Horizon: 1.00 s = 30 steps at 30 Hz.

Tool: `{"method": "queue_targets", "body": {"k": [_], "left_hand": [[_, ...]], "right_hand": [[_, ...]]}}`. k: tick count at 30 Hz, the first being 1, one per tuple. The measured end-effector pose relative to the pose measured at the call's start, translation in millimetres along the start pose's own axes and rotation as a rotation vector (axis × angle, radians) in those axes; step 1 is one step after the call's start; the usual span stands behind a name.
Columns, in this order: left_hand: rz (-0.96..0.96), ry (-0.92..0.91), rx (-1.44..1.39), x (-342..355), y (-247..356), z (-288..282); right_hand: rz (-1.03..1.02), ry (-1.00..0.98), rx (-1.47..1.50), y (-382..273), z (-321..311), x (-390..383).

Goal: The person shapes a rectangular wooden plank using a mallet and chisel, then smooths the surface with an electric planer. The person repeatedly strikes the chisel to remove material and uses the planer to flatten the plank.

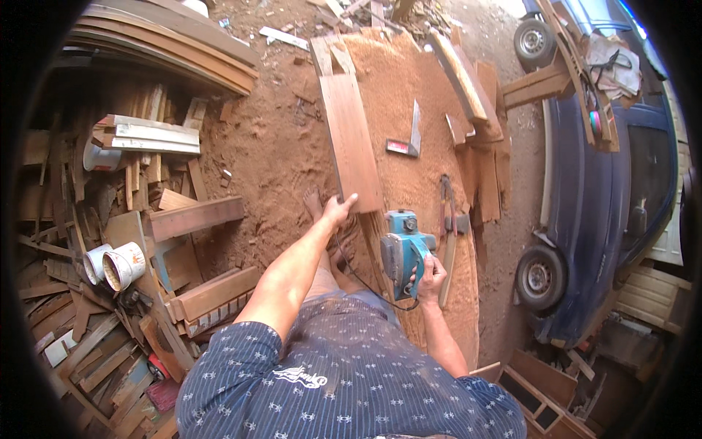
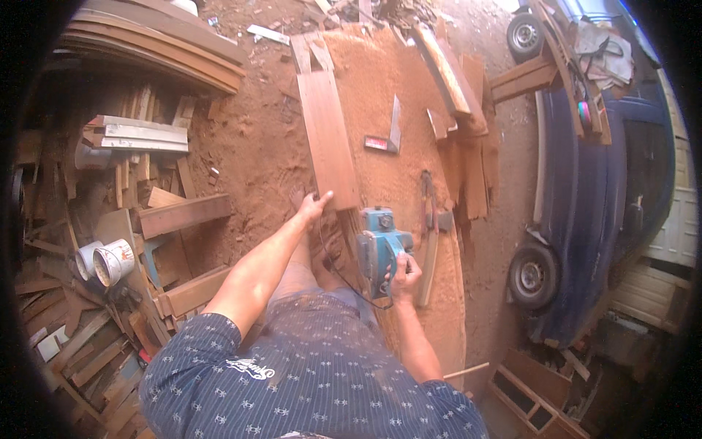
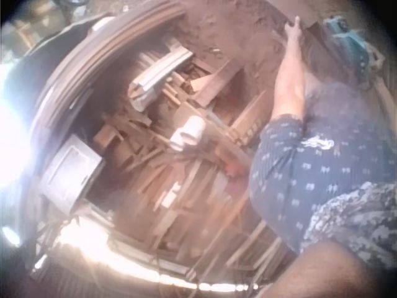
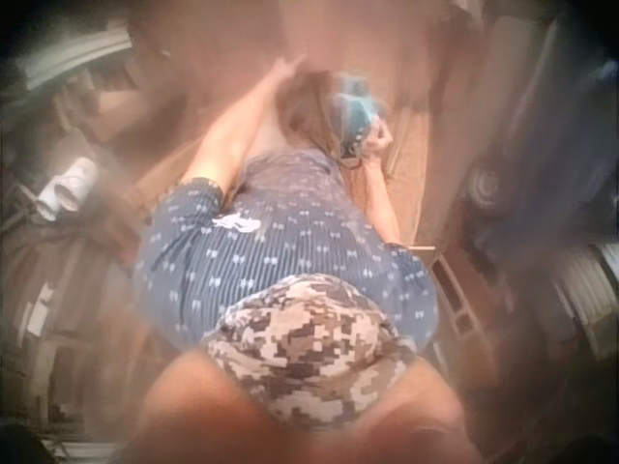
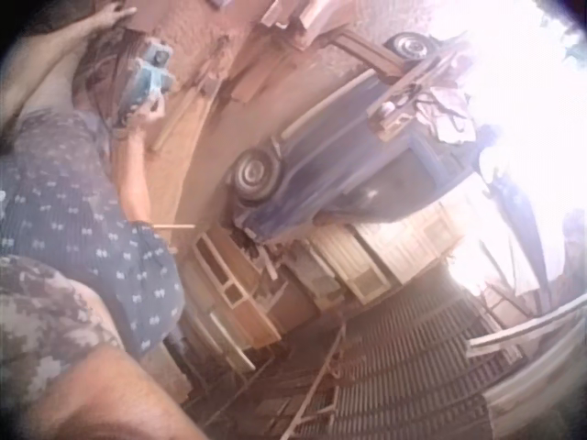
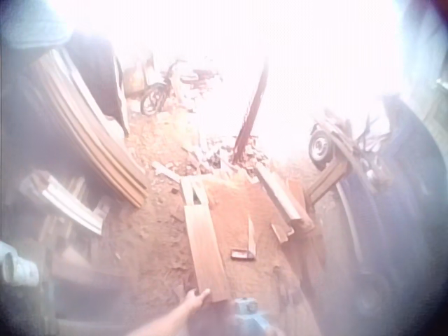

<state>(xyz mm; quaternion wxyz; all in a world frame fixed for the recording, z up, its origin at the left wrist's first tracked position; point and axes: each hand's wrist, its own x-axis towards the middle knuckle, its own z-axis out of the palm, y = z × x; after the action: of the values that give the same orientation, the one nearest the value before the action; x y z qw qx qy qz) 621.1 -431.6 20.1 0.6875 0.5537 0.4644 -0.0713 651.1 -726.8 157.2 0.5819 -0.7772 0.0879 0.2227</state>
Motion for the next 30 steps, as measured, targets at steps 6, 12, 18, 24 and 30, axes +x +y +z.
{"method": "queue_targets", "body": {"k": [6,12,18,24,30], "left_hand": [[0.005,0.009,-0.043,-41.8,18.6,-94.8],[0.108,0.103,-0.302,-112.7,109.8,-178.2],[0.186,0.197,-0.201,-126.6,204.8,-186.2],[0.579,0.339,0.628,-146.4,276.3,-137.1],[0.697,0.417,0.586,-136.4,285.4,-121.5]], "right_hand": [[-0.040,0.062,0.084,36.3,15.2,100.0],[-0.336,0.385,-0.559,-11.6,42.7,119.2],[-0.108,0.066,-0.539,-65.3,139.1,243.7],[0.220,0.198,-0.785,-32.7,179.3,346.0],[0.258,0.244,-0.970,-50.9,199.2,335.3]]}}
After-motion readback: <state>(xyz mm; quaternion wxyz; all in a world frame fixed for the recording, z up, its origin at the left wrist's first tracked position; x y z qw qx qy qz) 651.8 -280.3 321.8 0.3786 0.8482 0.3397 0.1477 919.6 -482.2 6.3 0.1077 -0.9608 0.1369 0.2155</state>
